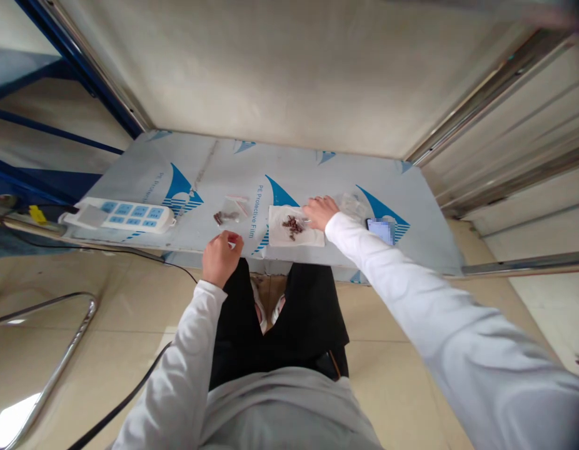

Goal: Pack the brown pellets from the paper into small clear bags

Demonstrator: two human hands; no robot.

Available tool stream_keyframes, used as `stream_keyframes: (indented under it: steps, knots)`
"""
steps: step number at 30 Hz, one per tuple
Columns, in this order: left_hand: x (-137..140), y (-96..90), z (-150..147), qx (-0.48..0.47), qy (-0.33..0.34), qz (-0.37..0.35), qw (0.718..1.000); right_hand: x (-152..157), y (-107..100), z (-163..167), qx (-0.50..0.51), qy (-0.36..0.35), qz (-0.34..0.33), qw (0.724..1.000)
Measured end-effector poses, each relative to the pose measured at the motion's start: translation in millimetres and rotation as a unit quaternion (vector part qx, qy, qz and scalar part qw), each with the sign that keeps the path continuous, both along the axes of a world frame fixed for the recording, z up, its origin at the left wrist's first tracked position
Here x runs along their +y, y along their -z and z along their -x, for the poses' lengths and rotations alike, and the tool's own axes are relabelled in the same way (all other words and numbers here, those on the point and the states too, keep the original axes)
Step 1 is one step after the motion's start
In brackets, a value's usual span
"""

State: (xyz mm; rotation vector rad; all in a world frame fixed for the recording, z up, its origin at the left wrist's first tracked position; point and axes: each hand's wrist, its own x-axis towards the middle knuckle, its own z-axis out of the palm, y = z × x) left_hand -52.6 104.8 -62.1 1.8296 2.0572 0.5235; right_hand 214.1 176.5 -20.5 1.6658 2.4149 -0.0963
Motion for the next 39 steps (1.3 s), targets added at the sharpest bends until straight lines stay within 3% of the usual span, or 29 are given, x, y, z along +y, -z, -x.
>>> stream_keyframes:
  steps: [9, 15, 18, 21, 22, 25, 29, 32, 34, 36, 39]
  knots:
    - [15.1, 19.4, 10.0, 0.041, 0.004, -0.052, 0.998, 12.7, 10.4, 26.4, -0.061, -0.048, -0.013, 0.997]
    - [43.2, 34.5, 9.9, 0.076, 0.005, -0.077, 0.994, 5.0, 0.7, 25.7, -0.055, -0.057, -0.043, 0.996]
    - [55.9, 39.7, 8.4, 0.081, 0.028, -0.083, 0.993, 2.4, -3.6, 7.2, -0.037, -0.021, -0.062, 0.997]
    - [62.7, 41.7, 7.4, 0.105, 0.054, -0.065, 0.991, 3.5, 3.7, -22.6, -0.009, 0.092, -0.080, 0.993]
    - [63.8, 41.8, 7.3, 0.114, 0.058, -0.062, 0.990, 4.4, 9.1, -32.3, 0.008, 0.159, -0.092, 0.983]
    - [64.5, 40.2, 7.9, 0.136, 0.061, -0.069, 0.986, 4.2, 27.4, -52.9, 0.032, 0.266, -0.125, 0.955]
    - [61.8, 30.8, 9.2, 0.148, 0.063, -0.083, 0.984, -12.2, 36.2, -54.2, 0.120, 0.295, -0.226, 0.920]
    - [52.5, 18.9, 1.2, 0.145, 0.056, -0.106, 0.982, -35.9, 30.7, -33.6, 0.263, 0.284, -0.280, 0.878]
    - [39.4, 12.3, -14.3, 0.125, 0.066, -0.153, 0.978, -54.2, 26.3, -11.2, 0.405, 0.275, -0.233, 0.840]
    - [21.0, 8.8, -37.4, 0.092, 0.100, -0.212, 0.968, -70.9, 23.2, 13.0, 0.544, 0.267, -0.117, 0.787]
    - [-9.8, 7.5, -75.0, 0.042, 0.158, -0.238, 0.957, -87.9, 24.0, 38.1, 0.642, 0.258, 0.033, 0.722]
